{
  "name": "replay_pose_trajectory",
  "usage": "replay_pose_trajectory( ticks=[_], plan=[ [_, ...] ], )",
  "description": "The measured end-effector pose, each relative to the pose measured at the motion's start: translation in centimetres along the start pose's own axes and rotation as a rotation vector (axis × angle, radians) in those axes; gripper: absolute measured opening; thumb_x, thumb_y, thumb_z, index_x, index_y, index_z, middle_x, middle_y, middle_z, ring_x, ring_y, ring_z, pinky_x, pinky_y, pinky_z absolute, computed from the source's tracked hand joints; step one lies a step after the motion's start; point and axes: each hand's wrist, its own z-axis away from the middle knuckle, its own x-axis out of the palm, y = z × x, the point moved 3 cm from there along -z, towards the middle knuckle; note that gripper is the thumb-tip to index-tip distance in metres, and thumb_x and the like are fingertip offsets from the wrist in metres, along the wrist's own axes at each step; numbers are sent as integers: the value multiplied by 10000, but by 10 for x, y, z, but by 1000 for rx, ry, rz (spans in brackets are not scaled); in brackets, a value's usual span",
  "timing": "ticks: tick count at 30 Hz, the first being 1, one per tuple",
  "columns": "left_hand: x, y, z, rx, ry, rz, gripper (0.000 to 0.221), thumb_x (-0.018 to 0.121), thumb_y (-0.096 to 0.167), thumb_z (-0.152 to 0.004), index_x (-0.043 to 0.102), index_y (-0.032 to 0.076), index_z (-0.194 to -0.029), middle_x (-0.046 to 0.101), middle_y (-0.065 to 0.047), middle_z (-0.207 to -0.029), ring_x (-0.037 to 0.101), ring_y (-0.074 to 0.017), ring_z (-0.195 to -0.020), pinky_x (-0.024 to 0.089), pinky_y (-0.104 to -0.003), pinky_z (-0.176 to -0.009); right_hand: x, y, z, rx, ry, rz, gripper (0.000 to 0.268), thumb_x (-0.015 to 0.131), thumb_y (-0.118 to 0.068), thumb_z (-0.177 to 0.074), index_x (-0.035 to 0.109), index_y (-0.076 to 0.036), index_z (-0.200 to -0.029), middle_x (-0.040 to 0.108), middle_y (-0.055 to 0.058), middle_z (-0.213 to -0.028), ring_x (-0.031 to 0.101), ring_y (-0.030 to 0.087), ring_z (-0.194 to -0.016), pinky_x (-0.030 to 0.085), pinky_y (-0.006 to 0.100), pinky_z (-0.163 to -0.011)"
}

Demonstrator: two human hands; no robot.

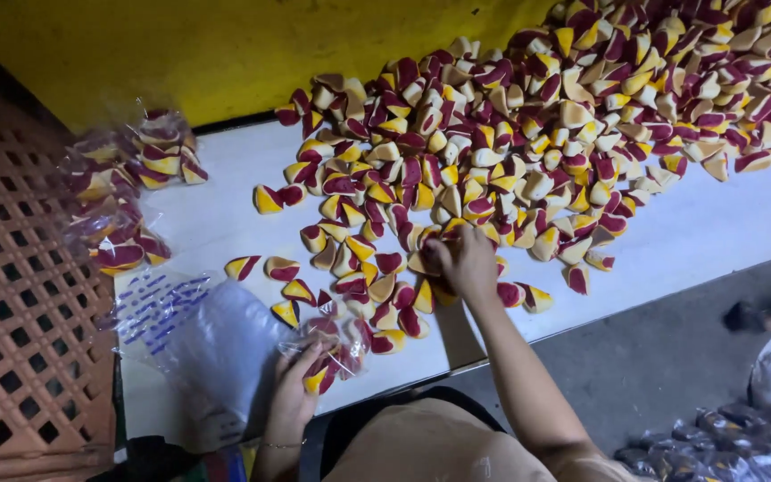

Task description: Packing small triangular bread or pastry pieces into individual plastic bags from a large pile on a production table.

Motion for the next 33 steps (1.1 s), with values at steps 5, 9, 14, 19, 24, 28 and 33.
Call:
replay_pose_trajectory(
  ticks=[5, 9, 14, 19, 24, 28, 33],
  plan=[
    [11, 12, -5, -102, -106, -29, 266, 702, -41, -867, 679, -42, -1132, 759, -238, -1062, 739, -323, -1020, 615, -420, -872, 13, 36, -43, 375, -318, 586, 748, 501, -799, -910, 520, -96, -1164, 635, 57, -721, 647, 199, -545, 551, 290, -398],
    [12, 34, -19, -36, -324, -51, 205, 723, 31, -879, 728, -19, -1078, 779, -182, -1049, 759, -313, -951, 627, -416, -855, -4, 37, -8, 166, -87, 319, 340, 677, -259, -933, 662, -21, -1175, 758, 186, -861, 723, 354, -702, 596, 465, -570],
    [5, 35, -41, -299, -195, 3, 309, 735, 62, -847, 719, 49, -1155, 751, -131, -1144, 706, -275, -1063, 562, -405, -871, 38, 8, 53, -8, -112, -2, 509, 605, -7, -966, 567, -151, -1453, 639, 145, -1291, 697, 336, -1050, 586, 431, -867],
    [36, 51, -29, -281, -123, 128, 102, 750, 83, -908, 696, 61, -992, 767, -156, -1080, 730, -310, -1022, 563, -502, -984, 51, 21, 48, 32, 46, -115, 472, 778, -300, -890, 687, -285, -1353, 718, 63, -1225, 688, 335, -1126, 550, 441, -938],
    [37, 35, -49, -323, -179, 134, 129, 739, 111, -924, 697, 68, -1038, 764, -137, -1127, 720, -288, -1074, 542, -504, -1025, 17, 2, 56, 256, 120, -237, 563, 832, -124, -787, 712, -255, -1321, 760, 142, -1114, 711, 345, -1058, 551, 438, -887],
    [79, 49, -16, -261, -194, -102, 427, 853, 131, -809, 621, 56, -1159, 736, -150, -1095, 718, -323, -975, 619, -519, -803, -9, -60, 88, 149, 108, -583, 419, 892, -67, -740, 766, -54, -1140, 786, 187, -1029, 751, 335, -977, 589, 431, -856],
    [129, 22, 27, -223, -337, -280, 780, 979, 122, -629, 558, 28, -1279, 702, -193, -1157, 715, -337, -1045, 633, -502, -902, -23, -111, 92, -251, -69, -508, 193, 795, -88, -830, 827, -118, -1018, 823, 103, -1020, 775, 354, -986, 619, 436, -825]
  ],
)
